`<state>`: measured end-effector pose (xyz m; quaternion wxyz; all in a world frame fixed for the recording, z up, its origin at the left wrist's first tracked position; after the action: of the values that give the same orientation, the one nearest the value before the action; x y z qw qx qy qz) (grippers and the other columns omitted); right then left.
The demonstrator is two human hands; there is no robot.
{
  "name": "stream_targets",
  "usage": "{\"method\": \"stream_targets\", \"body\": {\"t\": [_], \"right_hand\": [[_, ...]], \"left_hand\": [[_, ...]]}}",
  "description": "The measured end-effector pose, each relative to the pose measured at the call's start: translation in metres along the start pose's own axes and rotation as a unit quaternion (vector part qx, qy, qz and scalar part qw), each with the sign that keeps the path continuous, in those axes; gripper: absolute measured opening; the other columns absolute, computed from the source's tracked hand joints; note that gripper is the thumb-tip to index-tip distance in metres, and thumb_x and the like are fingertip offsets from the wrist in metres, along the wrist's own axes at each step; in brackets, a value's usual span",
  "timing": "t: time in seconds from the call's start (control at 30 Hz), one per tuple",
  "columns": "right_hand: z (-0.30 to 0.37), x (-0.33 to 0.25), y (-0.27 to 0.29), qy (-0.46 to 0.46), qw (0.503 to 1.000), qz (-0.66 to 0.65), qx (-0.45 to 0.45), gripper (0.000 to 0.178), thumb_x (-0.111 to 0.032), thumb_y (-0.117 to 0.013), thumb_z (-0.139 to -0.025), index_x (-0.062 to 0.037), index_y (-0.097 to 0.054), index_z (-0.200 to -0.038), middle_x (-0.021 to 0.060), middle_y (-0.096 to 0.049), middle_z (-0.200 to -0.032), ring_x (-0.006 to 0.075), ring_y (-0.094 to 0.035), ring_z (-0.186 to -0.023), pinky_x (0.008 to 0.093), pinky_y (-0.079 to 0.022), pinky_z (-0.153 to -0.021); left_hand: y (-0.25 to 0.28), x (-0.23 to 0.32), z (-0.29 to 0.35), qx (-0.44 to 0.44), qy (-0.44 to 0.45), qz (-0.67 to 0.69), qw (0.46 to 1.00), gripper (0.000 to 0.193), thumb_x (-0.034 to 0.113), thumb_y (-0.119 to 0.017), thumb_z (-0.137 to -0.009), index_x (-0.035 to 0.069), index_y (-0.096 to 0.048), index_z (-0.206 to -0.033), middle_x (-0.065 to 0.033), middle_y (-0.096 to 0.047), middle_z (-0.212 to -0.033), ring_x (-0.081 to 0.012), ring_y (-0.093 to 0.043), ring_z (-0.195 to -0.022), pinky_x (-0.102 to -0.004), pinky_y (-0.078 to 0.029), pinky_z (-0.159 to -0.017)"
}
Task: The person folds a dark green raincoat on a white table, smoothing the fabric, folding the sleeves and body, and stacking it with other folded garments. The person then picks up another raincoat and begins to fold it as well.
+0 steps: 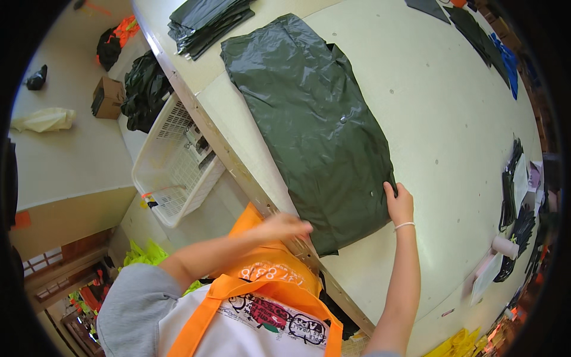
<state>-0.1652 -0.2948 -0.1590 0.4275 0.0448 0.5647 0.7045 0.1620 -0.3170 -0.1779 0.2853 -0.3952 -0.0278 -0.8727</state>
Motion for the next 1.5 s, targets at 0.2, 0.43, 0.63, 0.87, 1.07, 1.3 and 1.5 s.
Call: {"method": "stream_targets", "body": {"t": [0.2,0.43,0.63,0.87,1.07,1.3,1.5], "right_hand": [[-0.054,-0.095,0.037,0.103,0.98,-0.164,0.043,0.04,-0.032,-0.056,-0.089,0.0037,-0.061,-0.107,0.0182,-0.064,-0.106,0.0297,-0.06,-0.102,0.0341,-0.045,-0.089],[-0.183,-0.245,0.004,0.145,0.982,-0.101,0.062,0.06,-0.051,-0.066,-0.076,0.0022,-0.062,-0.104,0.0178,-0.058,-0.106,0.0309,-0.054,-0.102,0.0359,-0.043,-0.089],[-0.239,-0.271,-0.001,0.047,0.975,-0.048,0.213,0.06,-0.051,-0.071,-0.071,0.0041,-0.063,-0.093,0.0204,-0.06,-0.099,0.031,-0.056,-0.097,0.036,-0.045,-0.085],[-0.244,-0.288,-0.001,0.07,0.97,0.0,0.232,0.054,-0.046,-0.076,-0.068,0.004,-0.061,-0.079,0.0158,-0.063,-0.082,0.0264,-0.06,-0.075,0.0341,-0.049,-0.071],[-0.243,-0.307,-0.028,0.025,0.952,-0.283,-0.119,0.03,-0.026,-0.065,-0.085,0.004,-0.063,-0.085,0.0083,-0.062,-0.065,0.0129,-0.055,-0.054,0.0274,-0.047,-0.058],[-0.258,-0.322,-0.045,0.06,0.991,0.033,-0.119,0.042,-0.037,-0.068,-0.081,0.003,-0.064,-0.093,0.0124,-0.065,-0.079,0.0176,-0.061,-0.073,0.0288,-0.048,-0.068],[-0.279,-0.336,-0.037,0.025,0.928,-0.263,-0.264,0.042,-0.043,-0.056,-0.09,-0.0027,-0.066,-0.094,-0.0002,-0.062,-0.084,0.008,-0.051,-0.071,0.0238,-0.042,-0.065]], "left_hand": [[0.278,0.063,0.007,0.4,-0.106,0.123,0.902,0.045,0.046,-0.058,-0.086,0.004,-0.059,-0.102,-0.0089,-0.063,-0.1,-0.0153,-0.058,-0.089,-0.0282,-0.047,-0.074],[0.407,0.125,-0.091,0.379,-0.145,0.279,0.87,0.059,0.044,-0.068,-0.079,0.0,-0.052,-0.115,-0.0047,-0.056,-0.093,-0.0089,-0.05,-0.074,-0.0214,-0.042,-0.066],[0.377,0.138,-0.089,0.321,-0.128,0.314,0.884,0.039,0.026,-0.069,-0.082,0.001,-0.055,-0.109,-0.0067,-0.063,-0.098,-0.0155,-0.059,-0.086,-0.0275,-0.045,-0.071],[0.353,0.131,-0.088,0.24,-0.095,0.273,0.927,0.038,0.019,-0.07,-0.082,-0.002,-0.055,-0.11,-0.0056,-0.064,-0.102,-0.0114,-0.059,-0.086,-0.0225,-0.044,-0.072],[0.355,0.15,-0.075,0.251,-0.13,0.22,0.934,0.027,0.019,-0.065,-0.086,-0.001,-0.06,-0.103,-0.0041,-0.065,-0.094,-0.0099,-0.059,-0.08,-0.0245,-0.045,-0.069],[0.368,0.122,-0.079,0.304,-0.113,0.082,0.942,0.034,0.025,-0.05,-0.095,-0.004,-0.057,-0.109,-0.0071,-0.063,-0.102,-0.0138,-0.056,-0.096,-0.0271,-0.043,-0.086],[0.387,0.152,-0.056,0.385,-0.204,0.216,0.874,0.033,0.02,-0.048,-0.095,-0.004,-0.052,-0.118,-0.0085,-0.059,-0.114,-0.0145,-0.052,-0.106,-0.027,-0.037,-0.093]]}}
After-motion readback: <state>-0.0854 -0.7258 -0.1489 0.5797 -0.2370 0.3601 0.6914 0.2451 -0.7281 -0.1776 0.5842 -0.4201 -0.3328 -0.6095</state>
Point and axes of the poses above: each hand's wrist, its own z-axis away from the middle knuckle, its own y-axis out of the back of the hand, x = y × z, the point moved 8 cm from there along -z, towards the middle knuckle
